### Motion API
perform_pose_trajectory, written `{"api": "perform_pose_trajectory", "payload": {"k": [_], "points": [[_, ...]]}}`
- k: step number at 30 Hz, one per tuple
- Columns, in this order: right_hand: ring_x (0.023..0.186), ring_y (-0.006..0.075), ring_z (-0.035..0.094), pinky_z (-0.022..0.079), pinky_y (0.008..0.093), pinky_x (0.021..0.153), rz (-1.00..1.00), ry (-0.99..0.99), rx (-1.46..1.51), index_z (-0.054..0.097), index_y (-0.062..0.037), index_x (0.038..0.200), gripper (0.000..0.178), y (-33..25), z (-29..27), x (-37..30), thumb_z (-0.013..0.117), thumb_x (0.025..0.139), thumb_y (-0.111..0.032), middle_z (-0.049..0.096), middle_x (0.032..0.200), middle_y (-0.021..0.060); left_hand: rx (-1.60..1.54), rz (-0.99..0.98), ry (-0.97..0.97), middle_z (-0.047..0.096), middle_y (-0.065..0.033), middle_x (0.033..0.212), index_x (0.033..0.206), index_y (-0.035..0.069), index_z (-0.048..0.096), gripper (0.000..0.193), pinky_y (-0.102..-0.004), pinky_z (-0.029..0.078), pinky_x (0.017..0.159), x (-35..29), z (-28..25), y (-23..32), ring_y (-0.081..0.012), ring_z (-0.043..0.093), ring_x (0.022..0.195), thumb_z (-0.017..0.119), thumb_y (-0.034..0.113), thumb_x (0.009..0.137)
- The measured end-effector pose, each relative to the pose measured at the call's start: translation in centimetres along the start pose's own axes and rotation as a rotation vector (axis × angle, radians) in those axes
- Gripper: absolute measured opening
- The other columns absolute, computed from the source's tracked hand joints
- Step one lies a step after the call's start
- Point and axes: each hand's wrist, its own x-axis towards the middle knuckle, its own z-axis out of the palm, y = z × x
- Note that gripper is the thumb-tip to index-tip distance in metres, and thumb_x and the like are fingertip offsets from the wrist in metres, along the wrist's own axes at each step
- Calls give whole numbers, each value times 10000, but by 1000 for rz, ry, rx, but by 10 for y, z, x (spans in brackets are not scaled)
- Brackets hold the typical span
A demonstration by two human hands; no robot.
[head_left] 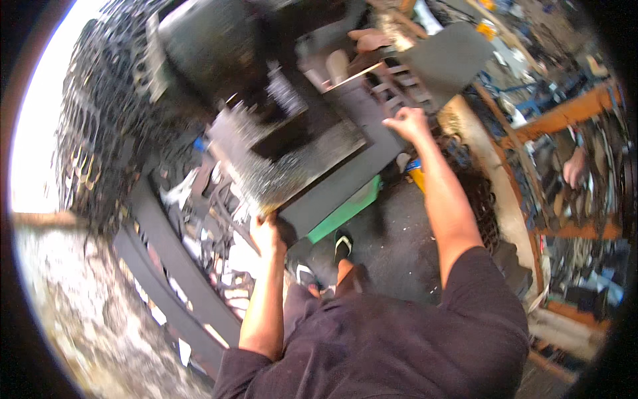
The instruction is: The person cuts a large black rubber sheet into strips using a red utility knife on the floor of a workshop. After cutting, they move the strips to a hydraulic press and operate the press to cut the rubber into smaller pieces.
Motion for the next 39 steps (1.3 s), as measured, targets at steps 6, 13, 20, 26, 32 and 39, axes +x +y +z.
{"api": "perform_pose_trajectory", "payload": {"k": [6,13,20,26,32,39], "points": [[1267,354,503,405,446,1065,-316,-7,627,565,-44,1228,614,-109,-43,-226,802,774,-384,525,1323,191,79,-189,-95,632,-31,1009,1176,90,588,398,-334,480,814,-44,-61,32,-128,577,944,785,240,865],[1316,445,420,370,511,1083,-487,-229,583,610,-63,1024,523,-222,85,-366,855,700,-394,430,1394,318,-72,-352,-502,667,-67,1163,1285,18,600,361,-388,534,878,-16,-92,49,-182,628,1026,645,176,963],[1273,457,435,446,521,1023,-552,122,134,550,-34,1061,547,-232,153,-357,820,731,-377,392,1388,297,-105,-322,-516,687,-87,1064,1268,-20,608,353,-353,556,819,-12,-99,36,-195,656,944,650,129,951],[1278,457,432,433,515,1042,-523,107,78,544,-26,1088,583,-233,156,-358,830,718,-374,385,1411,294,-115,-306,-500,671,-109,1055,1214,-29,630,375,-343,563,793,-9,-99,35,-199,660,913,714,174,910],[1386,437,325,343,503,1142,-446,76,264,389,10,1388,980,-216,142,-349,885,654,-408,326,1508,263,-71,-309,-495,654,-150,1102,1285,-30,582,531,-337,572,778,2,-72,55,-230,656,958,764,239,865],[1401,400,348,328,481,1162,-437,154,129,463,54,1376,966,-152,133,-314,902,636,-385,422,1472,241,-76,-140,-682,541,-145,1422,1581,109,244,725,-429,580,827,4,-17,85,-284,600,1209,624,122,964]]}}
